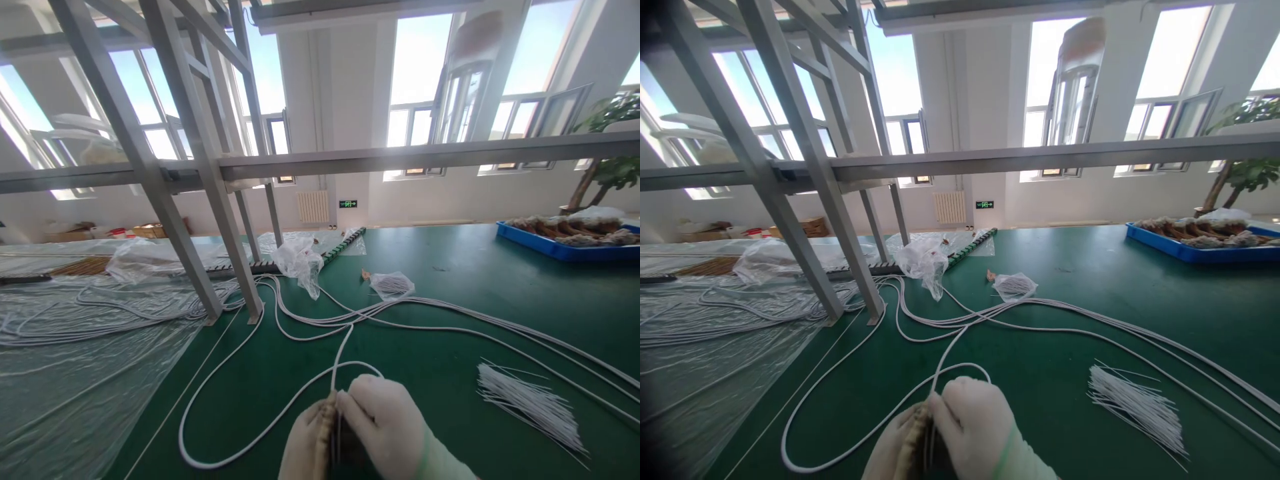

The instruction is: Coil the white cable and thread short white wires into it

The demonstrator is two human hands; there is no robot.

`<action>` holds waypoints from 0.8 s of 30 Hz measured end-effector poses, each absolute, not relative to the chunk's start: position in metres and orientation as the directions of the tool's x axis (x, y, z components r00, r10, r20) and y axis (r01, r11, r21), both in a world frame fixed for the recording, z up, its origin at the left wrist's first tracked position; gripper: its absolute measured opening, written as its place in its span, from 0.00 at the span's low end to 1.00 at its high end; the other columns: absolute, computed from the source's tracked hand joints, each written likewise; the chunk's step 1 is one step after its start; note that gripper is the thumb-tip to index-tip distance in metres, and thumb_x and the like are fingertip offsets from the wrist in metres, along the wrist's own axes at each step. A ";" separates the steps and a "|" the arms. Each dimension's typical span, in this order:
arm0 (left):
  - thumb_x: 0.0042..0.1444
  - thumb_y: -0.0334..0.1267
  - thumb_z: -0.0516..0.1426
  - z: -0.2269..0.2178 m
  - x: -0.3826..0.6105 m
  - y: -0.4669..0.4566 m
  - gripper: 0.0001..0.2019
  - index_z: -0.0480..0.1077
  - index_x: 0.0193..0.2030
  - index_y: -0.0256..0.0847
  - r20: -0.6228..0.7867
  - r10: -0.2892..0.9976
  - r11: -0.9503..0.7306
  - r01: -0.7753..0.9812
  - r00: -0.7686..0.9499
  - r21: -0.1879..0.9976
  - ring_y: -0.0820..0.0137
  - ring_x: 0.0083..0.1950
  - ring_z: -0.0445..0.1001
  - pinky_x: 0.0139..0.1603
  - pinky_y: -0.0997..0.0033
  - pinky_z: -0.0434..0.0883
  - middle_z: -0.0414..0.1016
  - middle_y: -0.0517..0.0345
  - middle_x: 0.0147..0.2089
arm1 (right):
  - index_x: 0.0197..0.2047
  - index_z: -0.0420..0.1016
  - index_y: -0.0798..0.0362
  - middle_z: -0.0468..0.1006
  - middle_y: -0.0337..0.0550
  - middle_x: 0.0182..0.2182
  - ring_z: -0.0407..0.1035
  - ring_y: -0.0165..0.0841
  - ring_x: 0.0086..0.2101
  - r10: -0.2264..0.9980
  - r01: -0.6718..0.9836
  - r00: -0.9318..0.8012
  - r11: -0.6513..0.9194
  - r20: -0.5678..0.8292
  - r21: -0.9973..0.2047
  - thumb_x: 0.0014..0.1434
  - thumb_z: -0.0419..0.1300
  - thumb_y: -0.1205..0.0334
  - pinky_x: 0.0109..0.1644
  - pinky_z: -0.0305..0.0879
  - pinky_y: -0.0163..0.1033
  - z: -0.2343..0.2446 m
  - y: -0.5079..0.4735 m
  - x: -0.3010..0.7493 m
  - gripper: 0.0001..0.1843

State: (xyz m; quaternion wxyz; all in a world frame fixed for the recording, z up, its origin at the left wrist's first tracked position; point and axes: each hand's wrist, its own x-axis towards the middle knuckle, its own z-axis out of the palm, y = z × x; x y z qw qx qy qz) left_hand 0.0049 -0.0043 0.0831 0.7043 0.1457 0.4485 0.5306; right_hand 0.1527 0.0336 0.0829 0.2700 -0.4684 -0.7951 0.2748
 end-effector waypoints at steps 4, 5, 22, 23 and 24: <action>0.68 0.36 0.55 0.103 0.000 0.009 0.10 0.77 0.42 0.37 -0.580 0.790 0.288 -0.716 -0.197 0.635 0.62 0.36 0.81 0.34 0.66 0.78 0.82 0.48 0.34 | 0.34 0.75 0.50 0.76 0.41 0.29 0.71 0.35 0.30 0.840 0.613 -0.541 0.419 0.031 -0.670 0.73 0.50 0.52 0.36 0.62 0.37 0.040 0.008 0.145 0.20; 0.70 0.37 0.52 0.109 -0.003 0.010 0.13 0.76 0.40 0.35 -0.587 0.787 0.260 -0.763 -0.188 0.592 0.67 0.29 0.79 0.28 0.71 0.75 0.79 0.52 0.29 | 0.34 0.76 0.50 0.76 0.40 0.28 0.70 0.34 0.29 0.837 0.616 -0.547 0.383 -0.023 -0.688 0.73 0.51 0.51 0.35 0.62 0.36 0.031 0.008 0.149 0.21; 0.68 0.36 0.56 0.101 -0.008 0.007 0.10 0.78 0.44 0.32 -0.561 0.814 0.335 -0.664 -0.154 0.669 0.64 0.37 0.82 0.34 0.71 0.78 0.82 0.44 0.40 | 0.34 0.76 0.50 0.80 0.42 0.33 0.74 0.37 0.33 0.810 0.631 -0.575 0.530 0.118 -0.566 0.70 0.55 0.60 0.38 0.65 0.37 0.058 0.003 0.146 0.13; 0.71 0.36 0.52 0.105 -0.013 0.008 0.13 0.76 0.44 0.31 -0.567 0.800 0.246 -0.757 -0.194 0.605 0.69 0.31 0.80 0.29 0.74 0.76 0.80 0.49 0.34 | 0.34 0.77 0.50 0.80 0.41 0.32 0.74 0.36 0.33 0.804 0.624 -0.592 0.500 0.054 -0.600 0.69 0.57 0.59 0.37 0.65 0.36 0.047 0.000 0.148 0.12; 0.72 0.36 0.50 0.109 -0.019 0.007 0.15 0.75 0.42 0.31 -0.561 0.804 0.159 -0.837 -0.198 0.524 0.74 0.23 0.75 0.24 0.78 0.71 0.75 0.56 0.27 | 0.34 0.78 0.49 0.80 0.39 0.31 0.74 0.35 0.32 0.808 0.624 -0.589 0.450 -0.006 -0.639 0.69 0.57 0.59 0.36 0.64 0.35 0.038 0.001 0.152 0.12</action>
